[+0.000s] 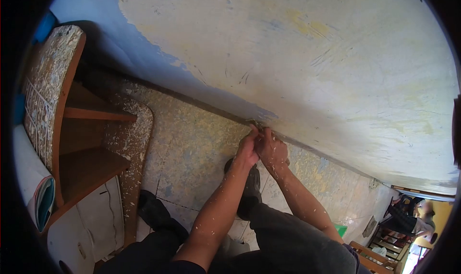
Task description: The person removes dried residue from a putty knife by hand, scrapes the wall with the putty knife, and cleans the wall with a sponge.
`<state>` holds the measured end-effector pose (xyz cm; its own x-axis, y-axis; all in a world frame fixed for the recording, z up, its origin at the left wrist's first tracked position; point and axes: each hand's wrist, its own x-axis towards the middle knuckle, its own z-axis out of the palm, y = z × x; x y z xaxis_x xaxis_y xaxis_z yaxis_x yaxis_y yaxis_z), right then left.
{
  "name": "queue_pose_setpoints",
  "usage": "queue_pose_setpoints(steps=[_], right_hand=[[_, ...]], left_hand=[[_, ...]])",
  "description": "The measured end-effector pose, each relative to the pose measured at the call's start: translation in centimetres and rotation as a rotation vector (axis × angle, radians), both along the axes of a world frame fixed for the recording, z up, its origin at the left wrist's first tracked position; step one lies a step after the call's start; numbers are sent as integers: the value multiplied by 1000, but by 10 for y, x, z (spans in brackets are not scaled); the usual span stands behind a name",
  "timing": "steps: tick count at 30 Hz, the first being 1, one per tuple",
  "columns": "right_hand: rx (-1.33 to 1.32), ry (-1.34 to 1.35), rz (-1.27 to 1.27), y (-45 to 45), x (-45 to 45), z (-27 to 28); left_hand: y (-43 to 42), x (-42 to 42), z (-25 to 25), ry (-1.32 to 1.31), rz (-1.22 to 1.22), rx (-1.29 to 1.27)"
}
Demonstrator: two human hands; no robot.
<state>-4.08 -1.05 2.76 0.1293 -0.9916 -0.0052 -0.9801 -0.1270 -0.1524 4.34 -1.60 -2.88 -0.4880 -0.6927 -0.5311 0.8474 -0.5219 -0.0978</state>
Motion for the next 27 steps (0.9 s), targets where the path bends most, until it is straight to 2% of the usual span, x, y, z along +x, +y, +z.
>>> queue_pose_setpoints(steps=[1,3,6,8,10,11,13,14,16,20,22,27], right_hand=[[-4,-4,0,6,-1,0],[25,-129,-168,21,-13,3],[140,-258,-229,26,-33,17],[239,-287,-164,26,-38,25],[416,-592,-201,23,-37,29],[416,-595,-198,22,-38,21],[286,-590,-182,27,-43,-3],[283,-593,-181,24,-37,1],[159,-750,-270,24,-23,9],[-43,-664,-224,22,-16,17],[-129,-805,-271,24,-10,22],[-168,-796,-244,20,2,43]], left_hand=[[2,-3,-4,-4,0,-4],[7,-18,-10,31,-116,-40],[13,-30,10,-69,-130,-60],[19,-28,16,-108,-121,-43],[20,-21,11,-146,-88,-113],[18,-18,14,-149,-86,-114],[17,-12,26,-315,-97,-95],[15,-12,28,-317,-96,-97],[14,-16,33,-554,-21,-189],[5,-17,54,-630,9,-257],[4,-9,76,-651,-52,-222],[1,-1,96,-645,-32,-209]])
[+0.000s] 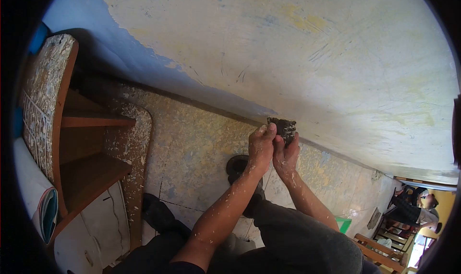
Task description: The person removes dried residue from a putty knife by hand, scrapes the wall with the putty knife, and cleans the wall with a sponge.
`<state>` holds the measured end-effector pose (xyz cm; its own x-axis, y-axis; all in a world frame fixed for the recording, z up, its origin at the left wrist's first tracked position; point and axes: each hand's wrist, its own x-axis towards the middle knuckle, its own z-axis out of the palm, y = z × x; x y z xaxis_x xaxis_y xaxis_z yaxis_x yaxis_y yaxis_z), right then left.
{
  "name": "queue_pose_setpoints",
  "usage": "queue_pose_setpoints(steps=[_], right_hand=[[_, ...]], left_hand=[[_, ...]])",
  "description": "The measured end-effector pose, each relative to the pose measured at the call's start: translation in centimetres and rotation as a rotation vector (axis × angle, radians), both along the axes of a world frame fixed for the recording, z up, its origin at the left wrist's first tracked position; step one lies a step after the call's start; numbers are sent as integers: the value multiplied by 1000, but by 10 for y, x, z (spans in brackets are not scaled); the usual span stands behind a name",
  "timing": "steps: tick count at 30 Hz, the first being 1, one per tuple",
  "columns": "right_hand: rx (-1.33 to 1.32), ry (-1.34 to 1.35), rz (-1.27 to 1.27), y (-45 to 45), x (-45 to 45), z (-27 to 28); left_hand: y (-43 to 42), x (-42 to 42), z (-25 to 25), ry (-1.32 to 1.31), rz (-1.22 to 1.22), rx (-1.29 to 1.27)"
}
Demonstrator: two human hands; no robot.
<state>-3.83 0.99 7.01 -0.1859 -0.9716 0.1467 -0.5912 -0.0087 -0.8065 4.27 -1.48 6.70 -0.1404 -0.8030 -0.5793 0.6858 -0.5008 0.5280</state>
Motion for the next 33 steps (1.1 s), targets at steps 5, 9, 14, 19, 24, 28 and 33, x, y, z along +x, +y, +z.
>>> queue_pose_setpoints(steps=[5,9,14,19,24,28,33], right_hand=[[71,-24,-2,-5,5,7],[20,83,-38,-3,5,-8],[28,202,-49,-9,7,1],[-16,93,-20,-7,-6,-21],[14,161,-16,-15,4,-5],[34,94,10,-14,11,2],[74,138,4,-22,24,13]], left_hand=[[-5,5,-4,67,30,-32],[-7,4,-7,-47,-47,33],[-7,0,-15,130,52,-3],[-6,-4,-24,31,6,7],[-10,4,-18,55,27,-26],[-10,13,-9,2,34,-47],[-13,26,-9,-33,59,-169]])
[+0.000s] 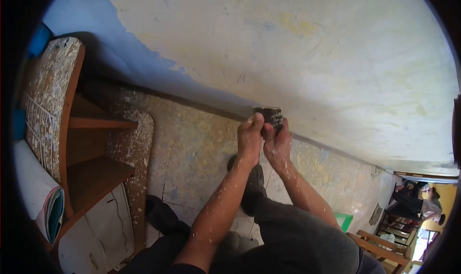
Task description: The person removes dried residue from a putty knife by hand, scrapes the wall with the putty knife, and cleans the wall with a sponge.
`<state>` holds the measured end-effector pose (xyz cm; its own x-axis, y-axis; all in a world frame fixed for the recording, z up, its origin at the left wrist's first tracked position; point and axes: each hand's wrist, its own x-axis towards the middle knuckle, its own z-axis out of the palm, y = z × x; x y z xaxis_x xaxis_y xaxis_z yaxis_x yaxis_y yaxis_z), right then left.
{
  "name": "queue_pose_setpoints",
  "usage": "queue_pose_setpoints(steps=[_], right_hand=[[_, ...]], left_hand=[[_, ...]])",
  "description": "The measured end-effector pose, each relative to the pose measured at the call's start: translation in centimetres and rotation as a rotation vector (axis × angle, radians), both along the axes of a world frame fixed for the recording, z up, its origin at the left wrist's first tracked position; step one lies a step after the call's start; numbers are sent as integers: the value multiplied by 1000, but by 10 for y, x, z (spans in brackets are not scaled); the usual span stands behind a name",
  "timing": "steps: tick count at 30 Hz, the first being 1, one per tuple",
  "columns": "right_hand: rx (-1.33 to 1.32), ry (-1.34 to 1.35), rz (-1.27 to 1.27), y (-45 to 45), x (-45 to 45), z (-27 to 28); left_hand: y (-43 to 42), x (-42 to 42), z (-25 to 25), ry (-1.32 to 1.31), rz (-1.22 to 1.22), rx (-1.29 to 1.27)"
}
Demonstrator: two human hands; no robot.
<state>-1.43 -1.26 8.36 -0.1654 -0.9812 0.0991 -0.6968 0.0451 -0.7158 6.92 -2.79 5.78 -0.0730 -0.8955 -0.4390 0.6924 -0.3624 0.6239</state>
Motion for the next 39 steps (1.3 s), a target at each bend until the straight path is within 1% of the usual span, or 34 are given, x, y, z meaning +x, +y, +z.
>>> queue_pose_setpoints(steps=[1,2,4,5,6,8,10,12,13,14,15,16,17,18,20,21,22,23,24,25,26,27,28,29,30,31,32,35,36,37,38,39], right_hand=[[-16,-32,16,1,-5,-5],[-48,-37,33,-1,-6,-4],[-27,-108,-63,16,-7,-10],[-65,-64,-81,16,-7,-11],[-64,-59,-79,15,-10,-12],[-53,33,-37,16,-16,-12],[-66,35,-29,20,-23,-22],[-110,29,-8,24,-27,-24],[-84,-10,-4,25,-30,-22],[-61,-48,6,20,-33,-21],[-203,-4,28,16,-26,-10],[-196,-6,14,10,-23,-3],[-93,-3,10,2,-23,4],[22,-7,6,8,-23,9],[-42,-78,-6,10,-20,8],[-44,-112,-33,16,-19,9],[-37,-140,-60,19,-18,8],[-144,-75,-56,18,-18,6],[-139,-72,-63,16,-19,6],[-114,-31,-49,12,-22,8],[-84,10,-33,15,-23,13],[-11,-53,-26,15,-24,20],[-31,-55,-15,14,-22,24],[-19,-87,-47,18,-19,26],[0,-115,-81,19,-17,27],[-99,3,-85,19,-15,26],[-92,5,-92,16,-16,23],[81,-97,-108,19,-23,22],[68,-104,-100,20,-20,23],[57,-83,-111,23,-18,25],[45,-60,-122,21,-18,28],[-25,-72,-100,18,-14,31]], left_hand=[[1,-7,-11,-71,-29,38],[-3,-8,-6,-76,-12,6],[5,-12,-3,-234,-149,61],[5,-14,-1,-288,-152,21],[5,-16,-2,-282,-150,21],[7,-21,-1,-32,-64,97],[11,-21,-5,-74,-72,107],[10,-23,-13,-106,-193,80],[12,-28,-15,-298,-204,45],[5,-27,-5,-300,-189,27],[2,-25,9,-228,-91,36],[7,-25,17,-156,-8,62],[7,-19,15,-125,-48,26],[22,-23,13,-129,-67,57],[7,-26,12,-71,-90,123],[7,-25,13,-141,-154,116],[8,-26,11,-143,-146,116],[7,-24,26,-118,-74,78],[7,-24,33,-91,-13,44],[7,-21,28,-144,-61,26],[15,-25,24,-138,-70,44],[15,-28,20,-107,-109,72],[10,-29,20,-80,-140,84],[9,-27,27,-200,-165,67],[5,-25,29,-201,-155,62],[6,-26,31,-155,-103,62],[8,-27,33,-108,-60,64],[14,-26,28,-120,-142,89],[9,-25,26,-117,-169,100],[10,-29,22,-170,-117,21],[5,-27,29,-172,-108,12],[6,-25,35,-121,-67,40]])
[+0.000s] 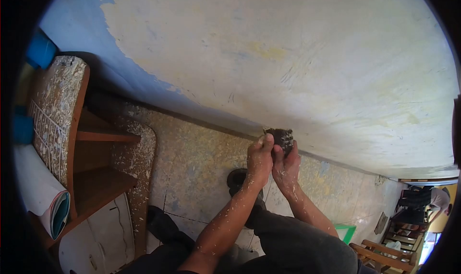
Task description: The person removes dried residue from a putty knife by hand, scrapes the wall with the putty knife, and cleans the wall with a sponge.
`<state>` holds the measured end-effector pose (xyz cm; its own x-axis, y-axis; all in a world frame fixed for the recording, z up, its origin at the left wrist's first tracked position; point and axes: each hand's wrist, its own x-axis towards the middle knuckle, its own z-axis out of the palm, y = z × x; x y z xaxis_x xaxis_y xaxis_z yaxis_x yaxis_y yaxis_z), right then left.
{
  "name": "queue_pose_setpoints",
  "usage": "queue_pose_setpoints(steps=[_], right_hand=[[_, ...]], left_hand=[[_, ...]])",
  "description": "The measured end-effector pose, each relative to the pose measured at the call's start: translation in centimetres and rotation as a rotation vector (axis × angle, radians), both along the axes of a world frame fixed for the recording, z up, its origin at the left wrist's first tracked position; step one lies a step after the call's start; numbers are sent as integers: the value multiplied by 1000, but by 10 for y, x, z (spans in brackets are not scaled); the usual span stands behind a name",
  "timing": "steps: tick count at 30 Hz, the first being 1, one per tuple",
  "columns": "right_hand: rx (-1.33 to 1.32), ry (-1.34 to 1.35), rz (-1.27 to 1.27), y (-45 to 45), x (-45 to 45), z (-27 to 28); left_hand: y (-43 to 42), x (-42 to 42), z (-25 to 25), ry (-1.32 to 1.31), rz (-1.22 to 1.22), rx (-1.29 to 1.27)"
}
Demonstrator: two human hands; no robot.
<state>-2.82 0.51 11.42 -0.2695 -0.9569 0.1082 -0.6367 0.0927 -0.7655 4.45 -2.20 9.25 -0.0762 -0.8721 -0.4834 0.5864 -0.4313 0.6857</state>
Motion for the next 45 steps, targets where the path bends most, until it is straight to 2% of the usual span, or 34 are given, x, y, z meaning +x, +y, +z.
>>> queue_pose_setpoints(steps=[3,4,7,9,11,13,14,15,17,18,22,23,25,26,29,31,33,35,37,39,41,42,45], right_hand=[[52,101,74,-3,-9,-8],[-22,33,73,-3,-6,-7],[-40,63,80,-4,-2,-1],[22,108,75,-12,2,2],[66,151,78,-6,1,5],[115,109,32,0,-2,-4],[12,108,63,-2,3,-1],[13,107,69,-6,6,2],[142,216,73,-13,10,12],[150,193,63,-13,8,8],[58,180,74,-1,-3,-20],[53,180,76,-8,1,-13],[181,273,102,-12,9,4],[203,278,91,-8,6,0],[80,268,135,-4,1,-15],[-32,215,78,2,-7,-37],[24,184,80,-16,4,-11],[255,354,159,-14,7,1],[180,301,150,-8,0,-15],[-54,148,100,-7,3,-19],[22,136,99,-13,2,-10],[55,187,131,-18,5,0],[71,259,155,-13,2,-9]], left_hand=[[9,1,-6,70,-8,25],[3,1,-5,37,-41,49],[-2,6,-2,-62,-85,59],[-4,11,1,104,47,-2],[1,7,-9,103,31,-42],[-1,0,-18,47,-28,93],[-2,7,-12,-40,-131,54],[-4,10,-10,-42,-125,55],[-4,11,-5,191,59,57],[-2,10,-15,243,57,39],[-1,10,-23,153,-69,123],[-5,11,-21,153,-66,118],[-2,11,-19,171,62,87],[-3,16,-18,163,26,91],[1,10,-30,157,-39,137],[-4,8,-33,136,-84,118],[-3,6,-24,64,33,164],[11,9,-27,54,26,163],[0,9,-32,100,-9,124],[-8,15,-20,79,-67,174],[-6,16,-6,37,19,180],[-6,17,-5,111,80,65],[-4,17,-14,130,-6,117]])
